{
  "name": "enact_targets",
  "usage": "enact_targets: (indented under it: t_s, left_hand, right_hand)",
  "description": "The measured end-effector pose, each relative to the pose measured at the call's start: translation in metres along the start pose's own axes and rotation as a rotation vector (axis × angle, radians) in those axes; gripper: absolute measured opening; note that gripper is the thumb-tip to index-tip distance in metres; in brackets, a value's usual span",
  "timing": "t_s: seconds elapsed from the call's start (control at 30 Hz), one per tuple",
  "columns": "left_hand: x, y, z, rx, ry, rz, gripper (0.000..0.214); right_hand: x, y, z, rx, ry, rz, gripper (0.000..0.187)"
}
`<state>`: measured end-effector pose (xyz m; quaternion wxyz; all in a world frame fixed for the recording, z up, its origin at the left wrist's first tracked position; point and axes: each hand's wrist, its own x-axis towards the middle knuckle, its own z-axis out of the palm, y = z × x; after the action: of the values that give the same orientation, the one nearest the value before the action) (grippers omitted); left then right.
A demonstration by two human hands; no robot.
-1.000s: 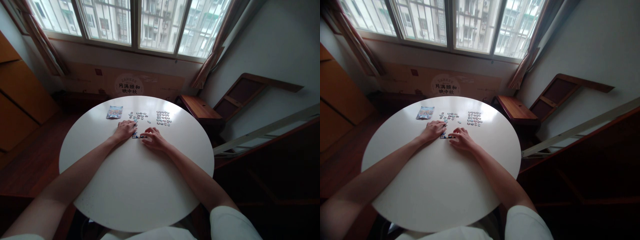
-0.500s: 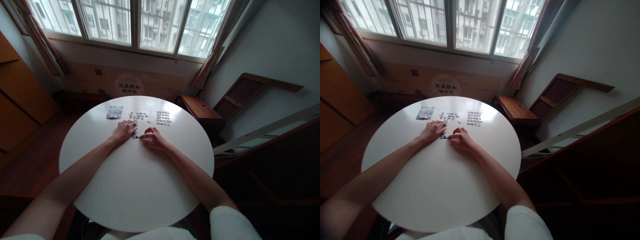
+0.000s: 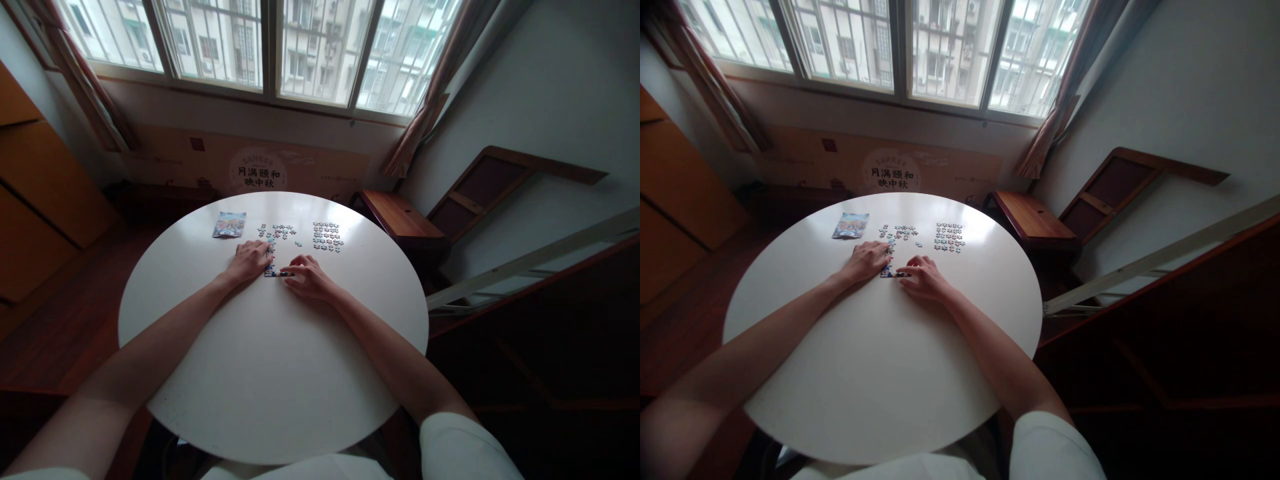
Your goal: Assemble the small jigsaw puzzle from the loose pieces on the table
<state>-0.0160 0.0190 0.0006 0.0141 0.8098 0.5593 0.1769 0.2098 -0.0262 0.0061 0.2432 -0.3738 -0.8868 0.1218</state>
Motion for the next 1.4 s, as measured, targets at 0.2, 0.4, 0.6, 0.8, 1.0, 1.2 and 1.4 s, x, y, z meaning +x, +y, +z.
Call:
enact_targets:
  t_s: [0.2, 0.4, 0.6, 0.8, 1.0, 1.2, 1.4]
  left_hand:
    - [0.0000, -0.0016, 0.0016, -0.005, 0.020, 0.018, 0.041]
    - [0.0001, -0.0030, 0.0033, -0.005, 0.026, 0.020, 0.041]
    - [0.0015, -0.0058, 0.0057, -0.016, 0.042, 0.028, 0.041]
    - [0.0011, -0.0034, 0.0013, -0.026, 0.026, 0.043, 0.039]
    - [0.0009, -0.0034, 0.0016, -0.028, 0.037, 0.037, 0.038]
    - [0.0015, -0.0053, 0.0039, -0.025, 0.043, 0.041, 0.038]
    - [0.0014, -0.0056, 0.0044, -0.031, 0.043, 0.044, 0.039]
  right_hand:
    - [-0.0002, -0.0012, -0.0011, -0.004, -0.021, 0.003, 0.032]
    - [-0.0006, -0.0013, -0.0014, 0.000, -0.021, 0.001, 0.030]
    - [-0.0002, -0.0026, -0.0018, -0.012, -0.020, 0.012, 0.033]
    - [-0.0001, -0.0011, -0.0006, -0.024, -0.021, 0.004, 0.034]
    - [-0.0003, 0.0008, 0.0011, -0.029, -0.015, 0.004, 0.035]
    - [-0.0008, 0.0021, 0.0019, -0.018, -0.004, -0.004, 0.036]
    - [-0.0006, 0.0015, 0.0026, 0.003, 0.015, 0.010, 0.042]
